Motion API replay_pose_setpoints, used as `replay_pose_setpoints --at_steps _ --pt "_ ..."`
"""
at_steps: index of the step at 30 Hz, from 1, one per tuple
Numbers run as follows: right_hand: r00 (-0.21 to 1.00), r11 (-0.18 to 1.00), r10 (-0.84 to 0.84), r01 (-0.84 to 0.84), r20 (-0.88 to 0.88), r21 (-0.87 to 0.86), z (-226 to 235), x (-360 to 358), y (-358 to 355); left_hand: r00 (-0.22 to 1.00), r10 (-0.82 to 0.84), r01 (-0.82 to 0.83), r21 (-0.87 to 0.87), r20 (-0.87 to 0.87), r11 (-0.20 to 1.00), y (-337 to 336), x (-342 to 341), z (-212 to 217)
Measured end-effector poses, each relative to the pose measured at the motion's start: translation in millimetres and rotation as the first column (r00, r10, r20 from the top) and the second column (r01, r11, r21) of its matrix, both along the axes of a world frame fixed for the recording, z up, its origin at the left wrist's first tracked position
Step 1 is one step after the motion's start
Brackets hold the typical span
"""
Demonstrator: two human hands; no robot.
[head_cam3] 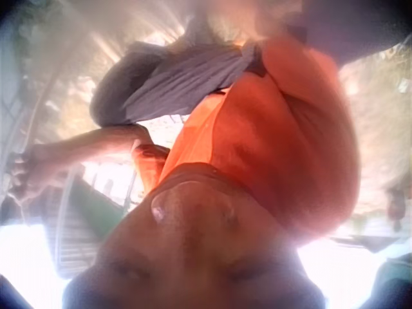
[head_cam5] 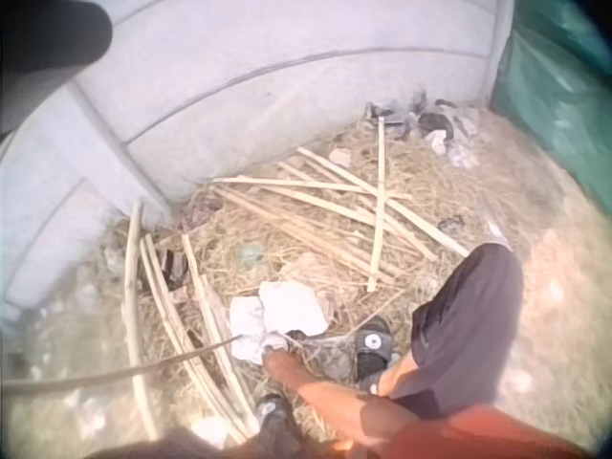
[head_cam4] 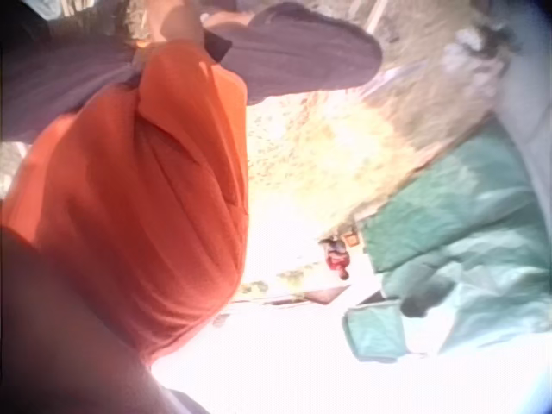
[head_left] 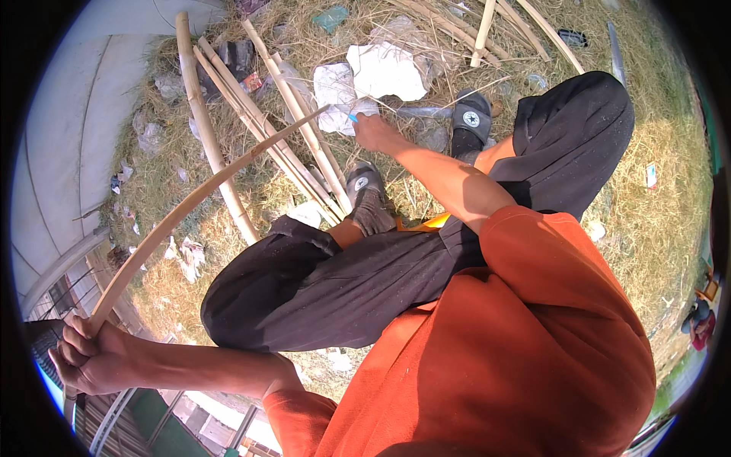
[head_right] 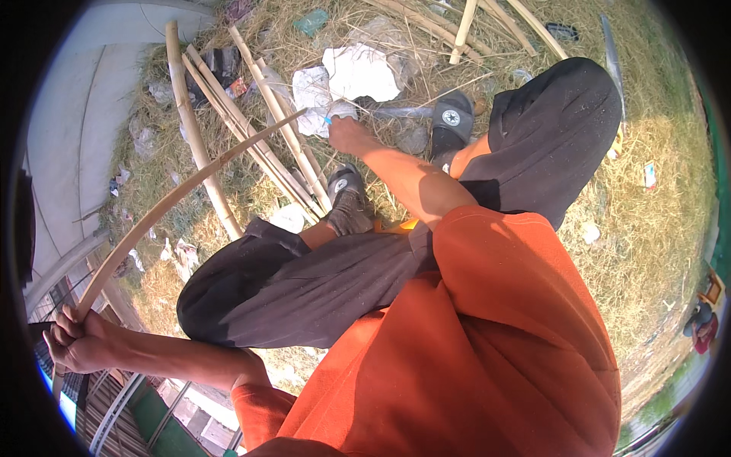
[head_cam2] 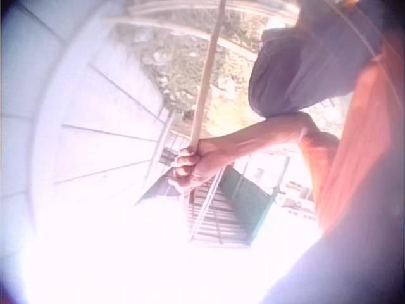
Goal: The person sits on the ground and uses a small knife to shave and smooth a long bamboo stick. They rotate the stick and scrape along its length, occasionally inspecting the surface and adjusting their grip.
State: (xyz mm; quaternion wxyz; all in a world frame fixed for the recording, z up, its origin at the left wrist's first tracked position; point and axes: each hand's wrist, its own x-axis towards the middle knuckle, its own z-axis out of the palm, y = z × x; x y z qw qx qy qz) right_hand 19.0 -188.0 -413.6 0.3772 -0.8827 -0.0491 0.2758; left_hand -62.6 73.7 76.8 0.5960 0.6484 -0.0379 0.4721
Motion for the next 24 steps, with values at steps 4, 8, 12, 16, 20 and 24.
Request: replay_pose_setpoints --at_steps 4,8,12,16,20,24 --pt "0.982 0.955 -0.071 0.118 -0.176 0.272 108 -12 14 0.968 0.248 -0.248 0.022 0.036 0.968 0 7 -12" --pt "0.998 0.927 0.058 -0.055 0.004 0.37 147 -17 25 0.999 -0.039 0.039 -0.117 0.003 0.992 10 3 0" --pt "0.973 0.953 0.022 -0.089 0.228 0.29 151 -37 29 0.923 -0.385 0.379 -0.177 0.0 0.909 8 -6 4" --pt "0.987 0.992 0.026 -0.046 0.159 0.119 109 -27 23 0.919 -0.395 0.391 -0.147 0.0 0.909 -14 -4 2" --pt "0.994 0.983 0.026 -0.044 0.108 0.177 133 -27 25 0.951 -0.308 0.303 -0.138 -0.01 0.943 -17 -4 -1" --pt "0.992 0.989 -0.019 0.0 0.126 0.15 97 -23 26 0.93 -0.367 0.361 -0.122 -0.027 0.924 -6 -1 3"
